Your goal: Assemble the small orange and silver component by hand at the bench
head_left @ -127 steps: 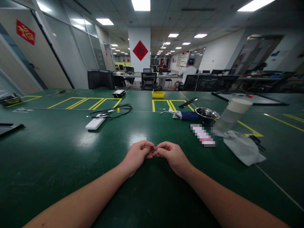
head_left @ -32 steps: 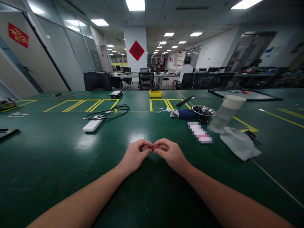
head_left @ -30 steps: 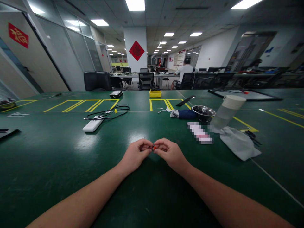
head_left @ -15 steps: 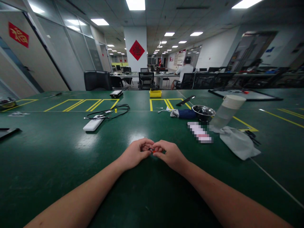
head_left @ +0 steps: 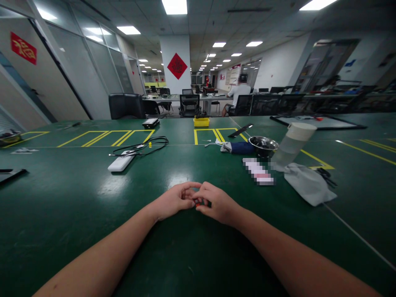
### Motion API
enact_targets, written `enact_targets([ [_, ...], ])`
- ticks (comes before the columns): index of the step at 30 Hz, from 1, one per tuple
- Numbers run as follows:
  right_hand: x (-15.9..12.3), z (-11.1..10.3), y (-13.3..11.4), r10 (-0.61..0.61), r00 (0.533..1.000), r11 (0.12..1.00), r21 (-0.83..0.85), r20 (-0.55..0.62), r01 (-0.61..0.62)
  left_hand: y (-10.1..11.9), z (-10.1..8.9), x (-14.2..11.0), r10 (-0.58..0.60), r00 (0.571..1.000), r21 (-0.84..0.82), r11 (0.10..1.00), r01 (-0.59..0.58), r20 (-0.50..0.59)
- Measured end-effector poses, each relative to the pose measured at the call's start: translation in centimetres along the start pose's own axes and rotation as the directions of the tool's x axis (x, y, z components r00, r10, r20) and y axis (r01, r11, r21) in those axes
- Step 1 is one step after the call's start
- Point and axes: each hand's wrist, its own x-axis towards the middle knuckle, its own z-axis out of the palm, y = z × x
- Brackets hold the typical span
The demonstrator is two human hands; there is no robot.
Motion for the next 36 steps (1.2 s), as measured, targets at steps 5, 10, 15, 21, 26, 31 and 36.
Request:
enact_targets([
  [5,0.0,0.2,0.0,0.040,0.996,0.998,-0.040,-0.084,-0.044,-1.0,0.0,0.4,-0.012,0.996,-0.162,0.987,-0.002,-0.086],
  [10,0.1,0.3,0.2,0.076,0.990,0.996,-0.033,-0.118,-0.080,-1.4,-0.2,0.6,-0.092,0.985,-0.192,0.979,0.063,-0.145],
  [15,0.1,0.3,0.3,0.097,0.985,0.995,0.027,-0.143,-0.094,-1.4,0.0,0.6,-0.098,0.978,-0.194,0.979,0.061,-0.184],
  [21,0.1,0.6,0.8,0.147,0.979,0.986,0.102,-0.140,-0.134,-1.5,0.4,0.6,-0.049,0.978,-0.131,0.991,0.023,-0.201],
  [26,0.1,0.5,0.8,0.156,0.984,0.975,0.172,-0.087,-0.140,-1.4,0.6,0.6,0.004,0.976,-0.023,1.000,-0.009,-0.218],
  [31,0.1,1.1,1.3,0.285,0.954,0.912,0.332,-0.089,-0.242,-1.5,0.5,0.7,0.014,0.965,-0.043,0.999,-0.026,-0.262],
  [36,0.1,1.6,1.9,0.374,0.926,0.812,0.499,-0.046,-0.303,-1.7,0.4,0.6,0.017,0.961,-0.096,0.994,-0.045,-0.277],
])
